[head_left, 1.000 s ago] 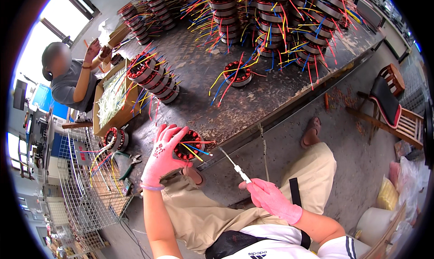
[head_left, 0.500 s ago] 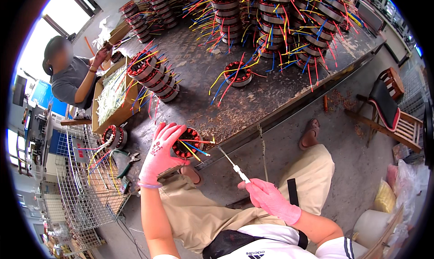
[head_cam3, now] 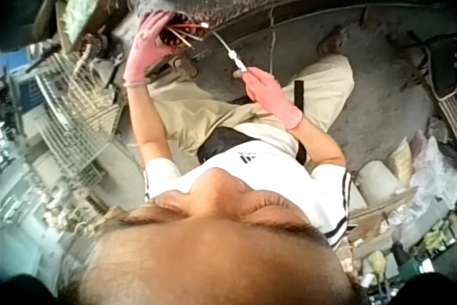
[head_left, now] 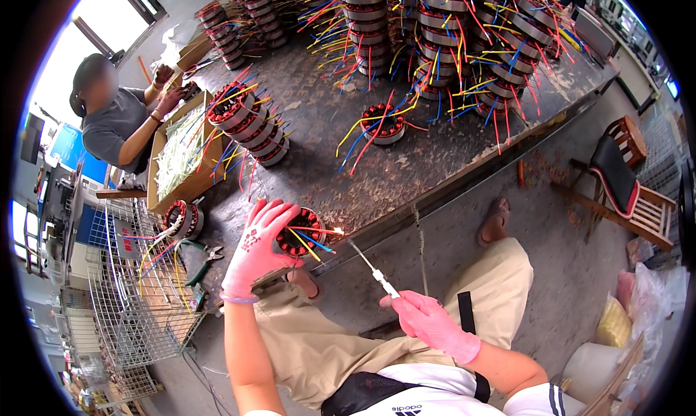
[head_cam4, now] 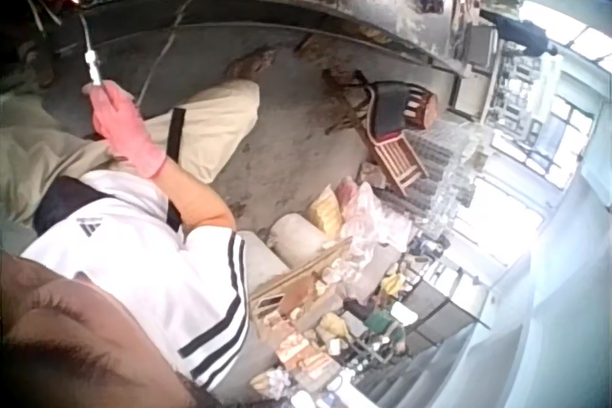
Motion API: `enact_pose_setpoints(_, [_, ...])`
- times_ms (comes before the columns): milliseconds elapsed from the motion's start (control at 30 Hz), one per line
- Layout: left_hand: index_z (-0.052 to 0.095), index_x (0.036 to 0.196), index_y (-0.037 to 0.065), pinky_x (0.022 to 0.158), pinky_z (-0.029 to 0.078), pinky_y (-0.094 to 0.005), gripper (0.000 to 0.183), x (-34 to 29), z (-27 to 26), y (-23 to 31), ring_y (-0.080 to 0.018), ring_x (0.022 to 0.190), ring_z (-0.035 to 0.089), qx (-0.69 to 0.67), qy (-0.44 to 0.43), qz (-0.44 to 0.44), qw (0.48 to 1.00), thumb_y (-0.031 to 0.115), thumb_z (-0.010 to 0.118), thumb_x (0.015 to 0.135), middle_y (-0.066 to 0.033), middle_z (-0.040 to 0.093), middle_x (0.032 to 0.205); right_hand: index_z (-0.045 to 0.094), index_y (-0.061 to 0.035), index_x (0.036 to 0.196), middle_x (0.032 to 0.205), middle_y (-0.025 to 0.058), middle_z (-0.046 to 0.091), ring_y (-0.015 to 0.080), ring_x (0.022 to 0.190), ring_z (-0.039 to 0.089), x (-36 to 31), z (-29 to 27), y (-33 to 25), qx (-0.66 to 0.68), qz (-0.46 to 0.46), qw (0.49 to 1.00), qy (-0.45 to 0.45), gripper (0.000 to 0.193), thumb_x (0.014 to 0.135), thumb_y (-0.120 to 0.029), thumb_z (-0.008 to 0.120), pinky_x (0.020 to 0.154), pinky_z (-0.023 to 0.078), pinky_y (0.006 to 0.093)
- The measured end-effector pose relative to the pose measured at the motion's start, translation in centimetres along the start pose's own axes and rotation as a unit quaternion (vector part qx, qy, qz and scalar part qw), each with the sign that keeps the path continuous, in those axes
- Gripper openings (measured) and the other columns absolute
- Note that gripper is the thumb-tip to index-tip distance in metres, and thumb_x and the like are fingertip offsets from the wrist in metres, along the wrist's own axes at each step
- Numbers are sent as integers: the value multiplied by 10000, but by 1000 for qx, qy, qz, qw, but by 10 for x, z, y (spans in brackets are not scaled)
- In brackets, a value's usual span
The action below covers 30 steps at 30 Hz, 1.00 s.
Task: The person uses a lighter to heat the ends of wires on several copper coils to strip or seal the insulation, handling one coil at a time before setting it on a workbench.
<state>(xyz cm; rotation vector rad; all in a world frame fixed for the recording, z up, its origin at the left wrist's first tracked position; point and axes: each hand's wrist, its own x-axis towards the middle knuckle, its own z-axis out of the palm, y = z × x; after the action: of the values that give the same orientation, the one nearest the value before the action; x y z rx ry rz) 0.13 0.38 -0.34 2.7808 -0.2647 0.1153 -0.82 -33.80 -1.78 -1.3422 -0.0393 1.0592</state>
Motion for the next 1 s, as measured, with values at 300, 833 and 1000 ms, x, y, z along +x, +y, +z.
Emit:
enact_pose_setpoints(300, [557, 1354, 82, 1207, 250, -489, 953, 1, -2, 2, -308, 1361, 437, -3, 0, 3, 1000, 211, 889, 470, -92, 562, 1375, 645, 7, 1157, 643, -47, 424, 46, 551, 404, -1, 1, -4, 0, 21, 1000, 9, 303, 1037, -202, 462, 495, 334, 227])
enact_pose_setpoints(833, [552, 1365, 119, 1195, 267, -505, 985, 0, -4, 8, -376, 1392, 369, -6, -6, -32, 999, 198, 902, 447, -134, 518, 1403, 652, -3, 1141, 650, -34, 438, 55, 547, 407, -1, 1, -2, 4, 18, 1000, 12, 305, 1033, -211, 457, 495, 333, 242])
enact_pose_setpoints(1000, [552, 1359, 113, 1200, 258, -493, 967, -1, -2, 7, -353, 1379, 387, -2, -1, -25, 1000, 201, 905, 463, -121, 525, 1386, 654, -9, 1139, 650, -18, 453, 61, 550, 416, -1, 0, -4, -14, 15, 1000, 13, 306, 1024, -219, 464, 505, 340, 243])
